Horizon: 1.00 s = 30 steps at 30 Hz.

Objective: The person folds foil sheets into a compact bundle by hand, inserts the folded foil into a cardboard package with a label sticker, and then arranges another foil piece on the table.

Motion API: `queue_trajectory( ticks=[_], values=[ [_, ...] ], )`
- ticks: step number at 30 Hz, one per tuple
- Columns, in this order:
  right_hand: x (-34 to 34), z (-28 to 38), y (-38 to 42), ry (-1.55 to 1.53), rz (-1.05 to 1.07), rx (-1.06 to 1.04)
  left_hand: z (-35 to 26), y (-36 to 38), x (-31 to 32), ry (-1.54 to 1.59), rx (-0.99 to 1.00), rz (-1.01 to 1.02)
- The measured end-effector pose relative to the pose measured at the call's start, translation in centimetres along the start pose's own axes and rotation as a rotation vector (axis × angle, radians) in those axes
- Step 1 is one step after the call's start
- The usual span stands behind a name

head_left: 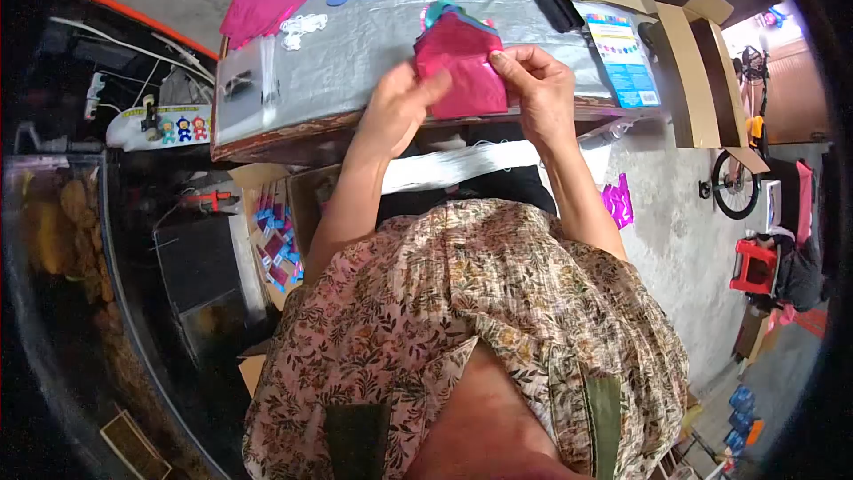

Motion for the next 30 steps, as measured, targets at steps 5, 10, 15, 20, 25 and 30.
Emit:
queue_trajectory(
  ticks=[5,10,15,20,25,30],
  values=[
    [0.0,1.1,1.3,0.159,-0.021,-0.205,0.6,-1.9,0.0,0.130,0.146,-0.107],
    [-0.9,2.5,2.1,0.364,-0.163,-0.501,2.3,-1.8,0.8,0.159,0.139,-0.190],
    [-1.7,1.2,1.8,0.293,-0.092,-0.328,2.6,-1.9,0.9,0.098,0.157,-0.175],
    [-2.0,0.0,1.1,0.201,0.005,-0.247,3.1,-1.6,0.7,0.085,0.177,-0.136],
    [-2.1,0.5,0.4,0.292,0.066,-0.299,3.0,-1.8,0.3,0.084,0.151,-0.178],
    [-2.2,0.7,-1.6,0.144,0.149,-0.091,2.9,-2.0,-0.2,0.025,0.093,-0.166]
  ],
)
Point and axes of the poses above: each hand's wrist, its own y-axis away from the middle knuckle, its own x-axis out of the palm, z = x × y, the point moved 7 cm from there along -y, towards the middle knuckle, and after that the axes turned 3 degrees about x, right-handed, at the moved point
